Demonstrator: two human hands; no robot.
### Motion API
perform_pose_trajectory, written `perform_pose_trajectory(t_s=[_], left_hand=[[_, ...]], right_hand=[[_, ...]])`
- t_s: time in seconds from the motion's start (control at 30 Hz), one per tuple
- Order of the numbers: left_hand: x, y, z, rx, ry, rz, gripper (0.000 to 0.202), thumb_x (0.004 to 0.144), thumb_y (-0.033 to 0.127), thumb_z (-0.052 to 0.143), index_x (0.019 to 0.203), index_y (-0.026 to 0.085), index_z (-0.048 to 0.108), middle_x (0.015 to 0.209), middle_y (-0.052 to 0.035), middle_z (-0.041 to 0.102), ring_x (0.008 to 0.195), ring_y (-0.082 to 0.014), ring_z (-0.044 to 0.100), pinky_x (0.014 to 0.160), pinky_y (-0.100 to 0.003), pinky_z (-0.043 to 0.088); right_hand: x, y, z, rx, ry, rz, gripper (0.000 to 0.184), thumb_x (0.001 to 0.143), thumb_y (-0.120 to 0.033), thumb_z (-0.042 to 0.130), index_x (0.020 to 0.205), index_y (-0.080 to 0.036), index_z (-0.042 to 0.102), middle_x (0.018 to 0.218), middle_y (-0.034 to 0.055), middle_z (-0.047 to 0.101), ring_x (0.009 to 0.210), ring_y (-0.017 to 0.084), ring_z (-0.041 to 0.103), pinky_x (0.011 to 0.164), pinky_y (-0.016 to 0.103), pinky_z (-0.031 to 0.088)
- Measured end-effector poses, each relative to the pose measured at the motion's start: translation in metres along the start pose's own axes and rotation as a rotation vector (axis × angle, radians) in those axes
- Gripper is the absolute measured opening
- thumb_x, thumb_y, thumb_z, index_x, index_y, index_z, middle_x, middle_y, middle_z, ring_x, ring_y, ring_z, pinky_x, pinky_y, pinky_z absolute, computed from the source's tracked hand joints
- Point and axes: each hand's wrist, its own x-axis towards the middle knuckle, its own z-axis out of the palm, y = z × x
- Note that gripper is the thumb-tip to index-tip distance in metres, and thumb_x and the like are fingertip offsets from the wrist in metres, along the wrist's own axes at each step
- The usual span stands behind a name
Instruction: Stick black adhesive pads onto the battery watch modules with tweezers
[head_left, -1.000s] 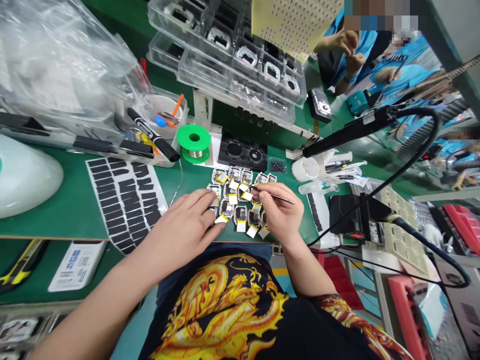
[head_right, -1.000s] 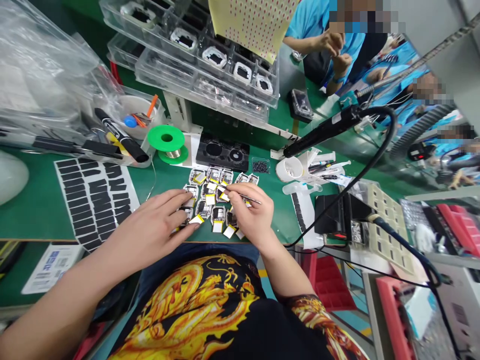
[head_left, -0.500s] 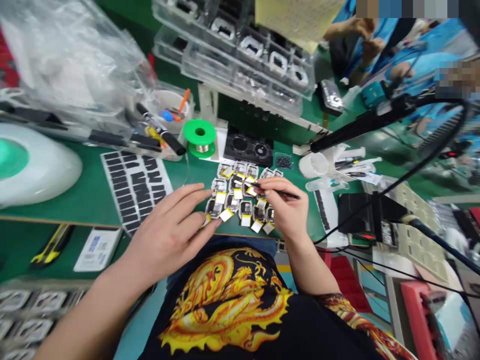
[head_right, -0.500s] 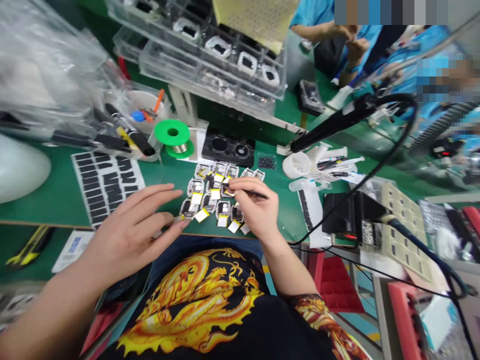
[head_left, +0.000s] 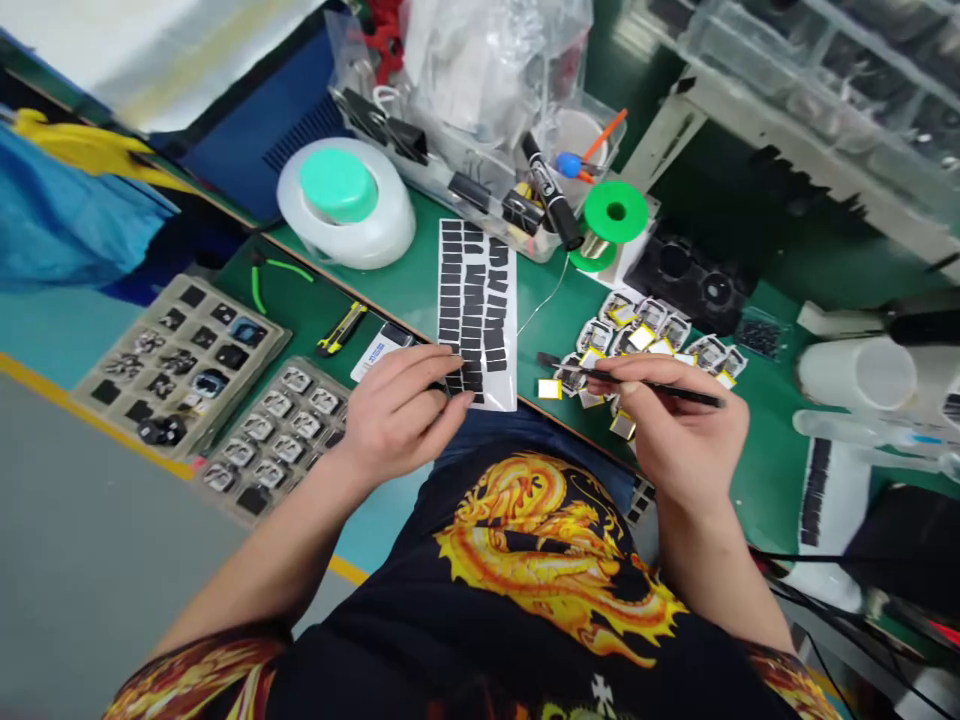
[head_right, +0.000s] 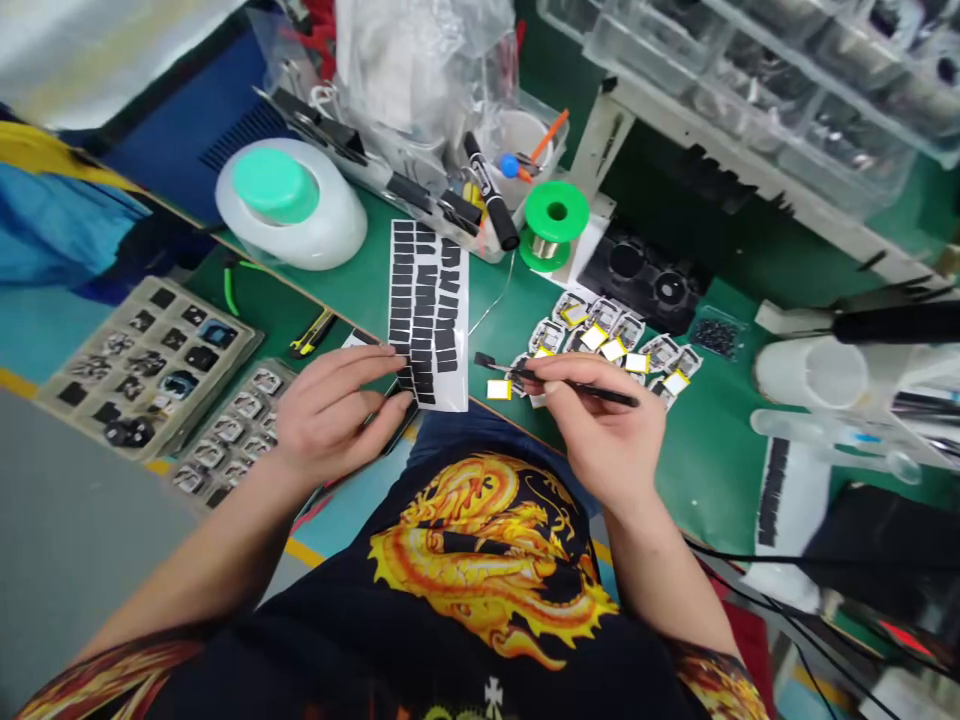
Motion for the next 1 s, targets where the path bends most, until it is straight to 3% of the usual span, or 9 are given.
perform_pose_trajectory(t_s=[0.1,0.2,0.37,0.57,0.7,0.87,1.0], left_hand=[[-0.008,0.001,0.005,0.011,-0.041,0.038,0.025,0.092,0.016,0.087,0.084,0.02,0.063,0.121,-0.0156,0.085,0.122,-0.0348,0.083,0.097,-0.051,0.073],[-0.009,0.005,0.006,-0.022,-0.06,0.024,0.022,0.093,0.015,0.085,0.088,0.02,0.065,0.127,-0.0159,0.085,0.129,-0.0355,0.081,0.103,-0.054,0.072],[-0.007,0.004,0.006,-0.091,-0.066,-0.048,0.024,0.093,0.004,0.081,0.092,0.022,0.064,0.13,-0.0152,0.083,0.13,-0.0357,0.079,0.103,-0.057,0.069],[0.0,-0.014,0.018,-0.126,-0.071,0.088,0.028,0.091,0.0,0.08,0.1,0.023,0.066,0.131,-0.0145,0.08,0.128,-0.0351,0.078,0.104,-0.061,0.068],[0.001,-0.016,0.014,-0.093,-0.094,0.106,0.027,0.092,0.0,0.08,0.102,0.022,0.067,0.13,-0.0152,0.08,0.125,-0.0362,0.078,0.103,-0.065,0.067],[0.001,-0.028,0.012,-0.069,-0.054,0.137,0.024,0.09,0.006,0.082,0.098,0.023,0.068,0.123,-0.0131,0.081,0.116,-0.0367,0.081,0.096,-0.062,0.068],[-0.003,-0.018,0.007,-0.05,-0.077,0.029,0.027,0.091,0.01,0.083,0.11,0.024,0.071,0.129,-0.0153,0.081,0.123,-0.0386,0.08,0.103,-0.063,0.068]], right_hand=[[0.0,0.003,0.019,0.014,-0.132,0.068,0.011,0.098,-0.02,0.082,0.099,-0.028,0.089,0.105,0.0025,0.087,0.089,0.018,0.084,0.082,0.034,0.074],[0.001,0.005,0.026,0.011,-0.163,0.091,0.011,0.1,-0.021,0.079,0.098,-0.028,0.089,0.104,0.0022,0.087,0.087,0.017,0.083,0.081,0.032,0.072],[0.001,0.005,0.016,0.038,-0.086,0.184,0.009,0.095,-0.025,0.078,0.091,-0.026,0.087,0.099,0.0046,0.087,0.083,0.017,0.082,0.076,0.032,0.069],[0.0,0.018,0.004,0.135,0.058,0.36,0.007,0.083,-0.025,0.083,0.089,-0.023,0.085,0.093,0.0033,0.087,0.078,0.016,0.082,0.077,0.031,0.07],[-0.008,0.026,0.004,0.192,0.079,0.375,0.007,0.081,-0.023,0.082,0.088,-0.023,0.085,0.089,0.0025,0.086,0.081,0.017,0.083,0.077,0.03,0.068],[-0.006,0.026,0.005,0.203,0.057,0.349,0.01,0.081,-0.021,0.08,0.089,-0.023,0.085,0.09,0.0028,0.086,0.08,0.017,0.083,0.075,0.03,0.067],[-0.011,0.017,0.007,0.11,-0.007,0.268,0.01,0.085,-0.023,0.078,0.091,-0.025,0.086,0.091,0.0023,0.087,0.081,0.018,0.082,0.077,0.032,0.069]])
